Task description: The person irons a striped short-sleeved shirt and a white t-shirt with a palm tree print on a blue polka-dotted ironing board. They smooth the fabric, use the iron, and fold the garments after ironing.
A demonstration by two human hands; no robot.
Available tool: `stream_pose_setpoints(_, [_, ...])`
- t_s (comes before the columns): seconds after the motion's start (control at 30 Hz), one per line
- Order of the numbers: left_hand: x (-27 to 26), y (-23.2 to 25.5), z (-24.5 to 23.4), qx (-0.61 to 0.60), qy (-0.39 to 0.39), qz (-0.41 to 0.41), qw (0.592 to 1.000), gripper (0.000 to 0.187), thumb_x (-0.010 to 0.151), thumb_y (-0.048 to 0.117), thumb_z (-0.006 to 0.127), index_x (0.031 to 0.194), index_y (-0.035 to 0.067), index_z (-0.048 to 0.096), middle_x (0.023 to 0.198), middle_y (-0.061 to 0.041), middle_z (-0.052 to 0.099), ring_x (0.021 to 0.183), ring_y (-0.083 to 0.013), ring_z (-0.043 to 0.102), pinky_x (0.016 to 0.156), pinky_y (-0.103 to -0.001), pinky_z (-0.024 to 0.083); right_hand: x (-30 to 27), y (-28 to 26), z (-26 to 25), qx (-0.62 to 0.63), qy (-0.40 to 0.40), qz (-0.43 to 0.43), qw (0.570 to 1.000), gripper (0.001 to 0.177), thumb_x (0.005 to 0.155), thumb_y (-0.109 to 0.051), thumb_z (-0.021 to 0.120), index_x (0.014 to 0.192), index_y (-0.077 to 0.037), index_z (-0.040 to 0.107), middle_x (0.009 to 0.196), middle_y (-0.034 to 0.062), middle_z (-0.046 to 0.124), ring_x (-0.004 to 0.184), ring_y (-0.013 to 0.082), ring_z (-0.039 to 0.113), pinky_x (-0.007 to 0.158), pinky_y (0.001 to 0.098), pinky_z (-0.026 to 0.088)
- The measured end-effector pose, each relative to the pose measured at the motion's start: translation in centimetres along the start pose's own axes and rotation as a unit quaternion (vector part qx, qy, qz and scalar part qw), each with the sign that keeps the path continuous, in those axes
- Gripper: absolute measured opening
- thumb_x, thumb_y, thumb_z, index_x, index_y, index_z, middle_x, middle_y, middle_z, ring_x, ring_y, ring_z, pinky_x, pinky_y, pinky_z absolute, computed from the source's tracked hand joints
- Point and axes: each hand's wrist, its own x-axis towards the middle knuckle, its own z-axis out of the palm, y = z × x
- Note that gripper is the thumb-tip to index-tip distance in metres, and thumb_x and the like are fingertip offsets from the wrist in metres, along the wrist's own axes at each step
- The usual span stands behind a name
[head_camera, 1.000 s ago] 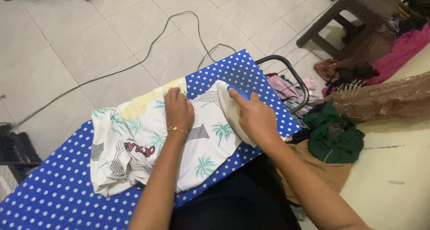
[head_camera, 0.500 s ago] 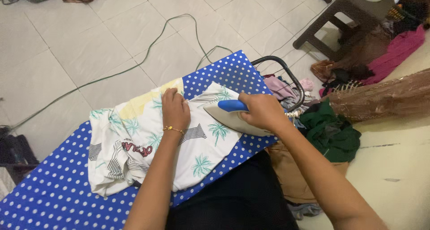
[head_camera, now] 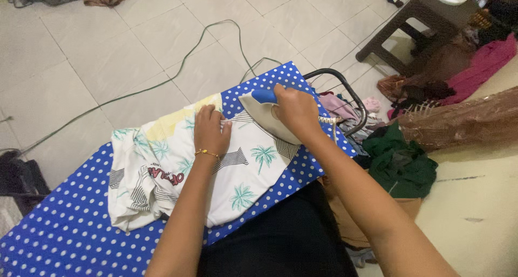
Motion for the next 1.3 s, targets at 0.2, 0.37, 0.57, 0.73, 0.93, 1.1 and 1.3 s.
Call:
stream_pose_setpoints(0.2, [0.2,-1.3,-0.4,-0.012,-0.033,0.018,0.999,0.018,0.085,0.013,0.073,0.097,0.003,0.064,0.136,-0.021,0.056,0.133,-0.0422,0.047,0.115,-0.048,0.035,-0.4,0.7,-2.4,0.021,-0.157,-0.076,0.985,0.031,0.072,-0.028,0.081,0.095,-0.012,0.068,0.079,0.0138,0.072,0.077,0.0378,0.069,0.065,0.0521,0.052])
stream_pose_setpoints(0.37, [-0.6,0.0,-2.0,-0.052,-0.009,0.041,0.998,0.018,0.087,0.005,0.065,0.105,0.002,0.065,0.125,-0.023,0.058,0.122,-0.0425,0.052,0.106,-0.048,0.042,-2.8,0.6,-3.6,0.023,-0.198,-0.132,0.971,0.028,0.071,-0.028,0.08,0.093,-0.014,0.07,0.082,0.0094,0.071,0.077,0.0362,0.069,0.061,0.0505,0.052])
stream_pose_setpoints(0.57, [-8.3,7.2,-5.8,-0.082,-0.146,0.098,0.981,0.013,0.077,0.014,0.073,0.087,0.009,0.066,0.085,-0.009,0.062,0.085,-0.0315,0.061,0.077,-0.046,0.049,-4.5,1.8,-4.2,0.041,-0.188,-0.225,0.955,0.025,0.063,-0.023,0.079,0.081,-0.014,0.066,0.073,0.006,0.068,0.071,0.0334,0.069,0.056,0.0483,0.05])
stream_pose_setpoints(0.73, [-12.1,9.1,-7.4,-0.108,-0.202,0.188,0.955,0.013,0.079,0.015,0.075,0.082,0.008,0.064,0.079,-0.009,0.058,0.078,-0.0288,0.059,0.07,-0.042,0.048,-5.3,3.3,-3.7,0.063,-0.107,-0.347,0.93,0.027,0.059,-0.021,0.078,0.077,-0.012,0.06,0.069,0.006,0.062,0.063,0.031,0.066,0.055,0.0449,0.049])
stream_pose_setpoints(0.93, [-13.3,7.7,-6.8,-0.105,-0.205,0.206,0.951,0.016,0.083,0.013,0.074,0.078,0.007,0.06,0.077,-0.009,0.056,0.076,-0.0284,0.058,0.068,-0.04,0.049,-4.7,5.8,-3.1,0.082,-0.087,-0.426,0.897,0.031,0.055,-0.021,0.078,0.079,-0.013,0.06,0.066,0.0056,0.057,0.06,0.0292,0.063,0.054,0.0442,0.049])
stream_pose_setpoints(1.1, [-13.5,7.4,-7.0,-0.139,-0.202,0.205,0.948,0.016,0.084,0.012,0.075,0.078,0.006,0.061,0.076,-0.008,0.055,0.074,-0.0278,0.058,0.068,-0.04,0.049,-4.2,6.7,-2.9,0.025,-0.024,-0.376,0.926,0.026,0.065,-0.021,0.079,0.079,-0.015,0.058,0.072,0.0026,0.058,0.065,0.0261,0.064,0.059,0.0409,0.05])
stream_pose_setpoints(1.3, [-13.1,7.6,-7.3,-0.162,-0.198,0.203,0.945,0.012,0.082,0.011,0.076,0.081,0.006,0.064,0.076,-0.008,0.056,0.074,-0.0275,0.059,0.067,-0.039,0.049,-5.1,6.2,-3.3,0.076,-0.079,-0.442,0.89,0.032,0.053,-0.024,0.078,0.079,-0.013,0.062,0.066,0.0041,0.057,0.058,0.0269,0.063,0.054,0.0418,0.05])
